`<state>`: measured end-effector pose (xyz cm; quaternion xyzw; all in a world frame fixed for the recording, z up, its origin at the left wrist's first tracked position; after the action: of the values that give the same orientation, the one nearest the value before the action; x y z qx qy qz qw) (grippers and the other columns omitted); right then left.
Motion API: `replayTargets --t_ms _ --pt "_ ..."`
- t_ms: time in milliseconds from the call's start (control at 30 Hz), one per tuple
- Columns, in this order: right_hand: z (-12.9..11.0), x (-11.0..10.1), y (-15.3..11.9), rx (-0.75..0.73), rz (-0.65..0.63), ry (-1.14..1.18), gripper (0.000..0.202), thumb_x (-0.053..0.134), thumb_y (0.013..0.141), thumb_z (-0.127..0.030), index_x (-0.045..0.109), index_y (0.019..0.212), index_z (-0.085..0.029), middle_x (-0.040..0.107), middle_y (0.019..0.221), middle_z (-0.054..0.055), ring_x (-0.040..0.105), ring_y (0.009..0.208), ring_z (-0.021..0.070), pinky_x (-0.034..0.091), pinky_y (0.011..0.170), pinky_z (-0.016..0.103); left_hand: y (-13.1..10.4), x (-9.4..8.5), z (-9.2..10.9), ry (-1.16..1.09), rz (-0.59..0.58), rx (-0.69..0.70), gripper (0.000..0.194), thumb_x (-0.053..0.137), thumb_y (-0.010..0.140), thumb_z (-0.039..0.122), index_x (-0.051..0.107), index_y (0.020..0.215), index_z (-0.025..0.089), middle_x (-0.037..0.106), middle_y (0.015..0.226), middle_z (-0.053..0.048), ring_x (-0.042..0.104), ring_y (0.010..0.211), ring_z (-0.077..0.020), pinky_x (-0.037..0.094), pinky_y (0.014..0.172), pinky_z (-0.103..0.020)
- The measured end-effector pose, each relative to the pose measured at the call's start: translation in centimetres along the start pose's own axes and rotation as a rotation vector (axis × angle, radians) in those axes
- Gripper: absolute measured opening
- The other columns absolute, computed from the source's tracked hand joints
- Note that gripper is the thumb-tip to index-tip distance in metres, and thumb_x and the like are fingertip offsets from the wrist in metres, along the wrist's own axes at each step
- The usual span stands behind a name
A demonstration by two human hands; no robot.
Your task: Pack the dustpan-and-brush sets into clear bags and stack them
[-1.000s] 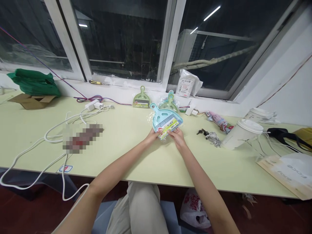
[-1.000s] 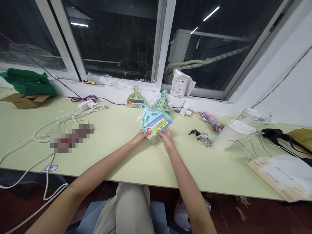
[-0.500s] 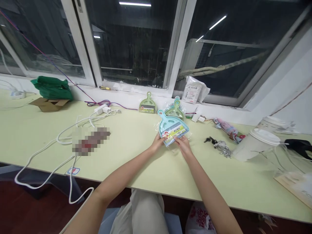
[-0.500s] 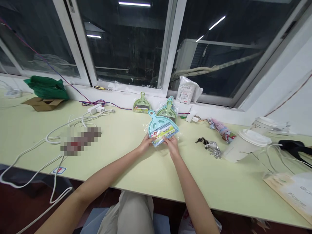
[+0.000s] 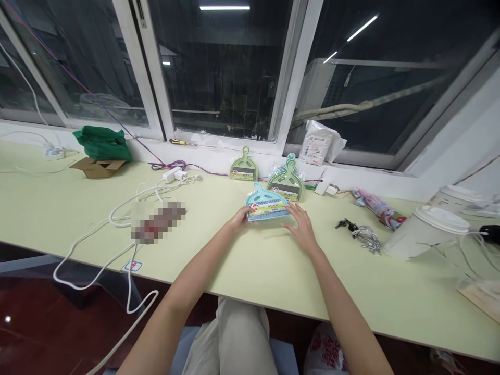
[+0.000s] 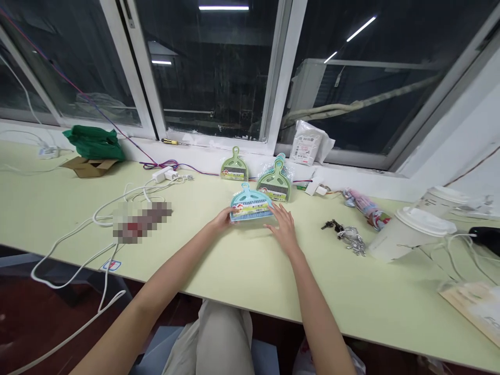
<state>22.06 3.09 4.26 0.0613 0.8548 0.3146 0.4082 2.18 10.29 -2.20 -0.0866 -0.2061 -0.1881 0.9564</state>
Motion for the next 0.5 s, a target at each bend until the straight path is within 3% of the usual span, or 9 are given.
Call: replayTargets --t_ms 100,233,300,367,433,500 --pt "0.4 0.3 0.0 -0.014 0.038 0.047 0.02 0.058 0.084 -0.033 0.072 0.099 -0.034 0.068 0.12 -0.001 0.054 0.122 0.0241 0.021 0.113 0.053 -0.3 1.0 -1.0 0.103 -0.096 -0.074 0.031 0.063 0.074 0.023 0.061 0.102 0.01 0.071 0.082 -0.011 0.062 0.055 -0.0155 0.048 0.049 -0.026" --pt "1.8 0.4 0.0 0.076 0.068 0.156 0.013 0.062 0.081 -0.038 0.074 0.079 -0.032 0.075 0.09 0.0 0.065 0.093 0.0236 0.028 0.107 0.052 -1.0 1.7 -1.5 0.228 -0.177 -0.117 0.028 0.063 0.076 0.024 0.058 0.1 0.011 0.067 0.067 -0.006 0.061 0.048 -0.0144 0.042 0.041 -0.022" --pt "2.3 0.2 -0.2 0.143 0.098 0.189 0.012 0.066 0.077 -0.04 0.073 0.074 -0.03 0.074 0.092 0.001 0.063 0.094 0.0244 0.033 0.105 0.05 -1.3 2.2 -1.7 0.266 -0.229 -0.131 0.033 0.067 0.075 0.027 0.054 0.102 0.013 0.067 0.067 -0.005 0.062 0.047 -0.0148 0.044 0.042 -0.022" --pt "2.9 0.0 -0.3 0.207 0.13 0.195 0.014 0.069 0.071 -0.041 0.072 0.075 -0.029 0.069 0.108 0.003 0.059 0.105 0.026 0.035 0.104 0.048 -1.4 2.5 -1.8 0.28 -0.263 -0.124 0.041 0.071 0.073 0.03 0.051 0.105 0.016 0.067 0.071 -0.004 0.06 0.044 -0.0136 0.046 0.042 -0.023" --pt "3.9 -0.2 -0.6 0.285 0.189 0.243 0.028 0.073 0.064 -0.041 0.072 0.087 -0.027 0.059 0.126 0.005 0.053 0.117 0.0269 0.036 0.105 0.046 -1.3 2.7 -1.8 0.282 -0.272 -0.104 0.047 0.073 0.072 0.033 0.049 0.109 0.018 0.067 0.073 -0.003 0.058 0.042 -0.0121 0.046 0.041 -0.023" --pt "5.4 0.4 -1.0 0.391 0.217 0.399 0.048 0.077 0.057 -0.04 0.069 0.102 -0.026 0.058 0.128 0.006 0.054 0.117 0.0267 0.039 0.103 0.045 -1.3 3.0 -1.7 0.292 -0.26 -0.093 0.054 0.074 0.071 0.036 0.048 0.115 0.019 0.067 0.073 -0.002 0.057 0.042 -0.0111 0.044 0.04 -0.022"
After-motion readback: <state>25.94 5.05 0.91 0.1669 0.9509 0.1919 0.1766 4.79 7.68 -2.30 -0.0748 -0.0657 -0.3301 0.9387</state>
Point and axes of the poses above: each hand's wrist, its own y-axis towards the middle knuckle, its own x-axis out of the palm, z = x × y, the point moved 9 cm from there along y, towards the middle knuckle
